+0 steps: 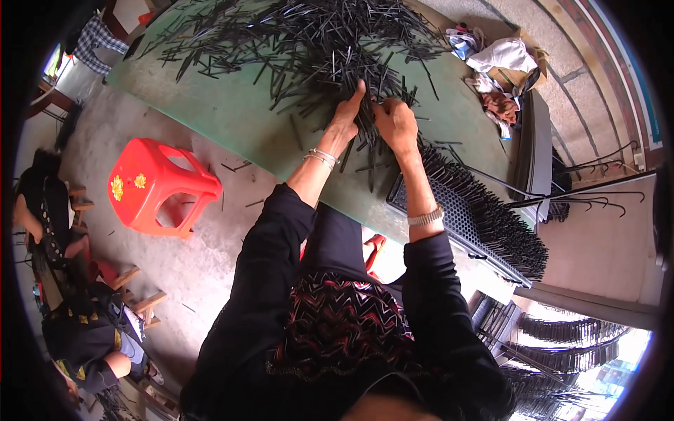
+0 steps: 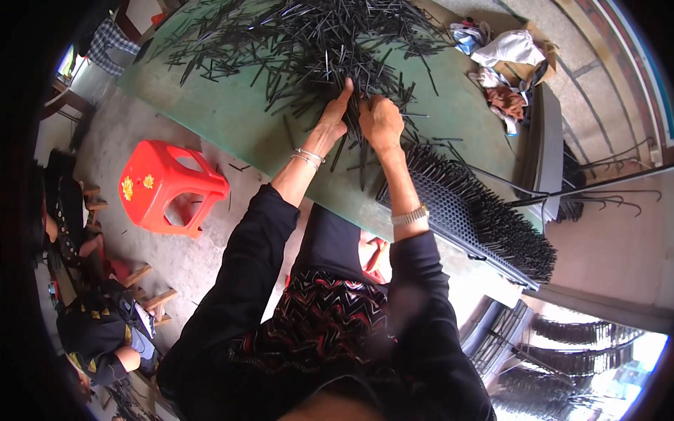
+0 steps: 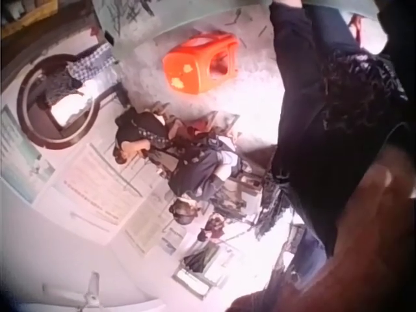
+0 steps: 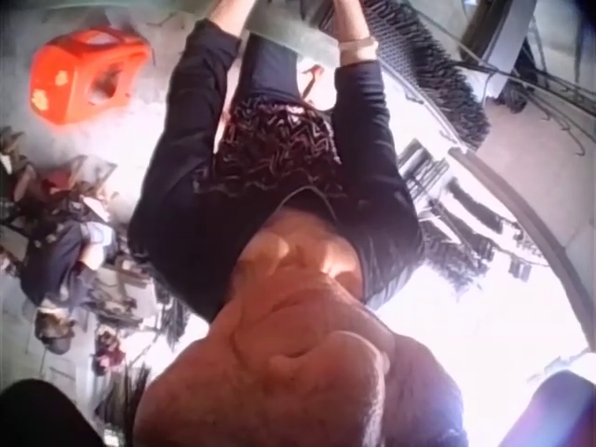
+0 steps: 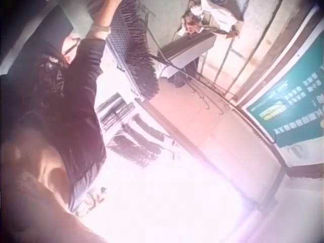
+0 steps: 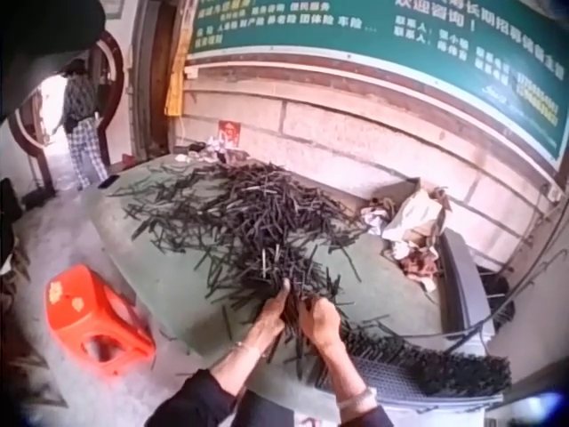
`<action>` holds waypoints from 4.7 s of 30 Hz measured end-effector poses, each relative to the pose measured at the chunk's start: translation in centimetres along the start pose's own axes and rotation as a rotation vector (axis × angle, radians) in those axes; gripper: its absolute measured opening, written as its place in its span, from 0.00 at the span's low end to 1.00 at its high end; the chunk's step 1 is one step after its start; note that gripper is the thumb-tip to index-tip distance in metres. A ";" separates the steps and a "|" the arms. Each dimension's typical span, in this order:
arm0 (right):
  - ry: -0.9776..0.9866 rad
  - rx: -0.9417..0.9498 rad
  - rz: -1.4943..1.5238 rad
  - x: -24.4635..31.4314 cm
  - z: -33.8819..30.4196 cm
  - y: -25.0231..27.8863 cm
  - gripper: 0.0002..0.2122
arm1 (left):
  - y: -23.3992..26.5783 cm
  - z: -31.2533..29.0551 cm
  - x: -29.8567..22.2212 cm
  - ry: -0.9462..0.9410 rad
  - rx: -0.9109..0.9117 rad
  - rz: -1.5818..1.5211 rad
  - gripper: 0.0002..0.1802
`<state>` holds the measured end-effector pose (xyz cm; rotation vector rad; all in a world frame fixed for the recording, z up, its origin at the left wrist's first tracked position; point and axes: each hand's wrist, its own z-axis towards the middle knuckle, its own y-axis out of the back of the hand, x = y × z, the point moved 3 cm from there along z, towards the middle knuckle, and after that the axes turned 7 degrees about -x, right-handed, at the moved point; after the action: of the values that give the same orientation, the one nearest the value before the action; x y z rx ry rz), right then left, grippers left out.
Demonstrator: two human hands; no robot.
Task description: Manually inserting black pins or bristles into a perforated base plate to assemble a brush.
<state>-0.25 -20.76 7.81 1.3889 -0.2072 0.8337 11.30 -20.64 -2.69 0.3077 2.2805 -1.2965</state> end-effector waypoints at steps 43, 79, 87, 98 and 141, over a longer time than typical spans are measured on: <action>-0.112 -0.040 0.491 1.5 -3.9 -1.1 0.29 | 0.5 -7.6 0.9 -0.875 -0.130 0.915 0.14; -0.229 -0.206 0.923 -1.6 -5.3 -0.3 0.14 | 2.1 -9.2 0.4 -0.656 -0.117 0.301 0.06; -0.028 0.034 -0.141 -2.4 -8.3 -6.0 0.25 | 5.6 -6.6 -5.2 -0.428 -0.226 -0.213 0.08; 0.205 0.106 -0.490 -3.4 -6.8 -8.8 0.15 | 8.0 -10.1 -1.7 -0.059 -0.300 -0.003 0.11; -0.048 -0.206 0.704 -3.9 -8.3 10.2 0.23 | 3.7 -10.2 1.9 -0.633 -0.193 0.554 0.08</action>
<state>-12.10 -15.11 11.69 1.1411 -0.8288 1.3113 8.12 -10.08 -2.03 0.3633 1.6056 -0.7409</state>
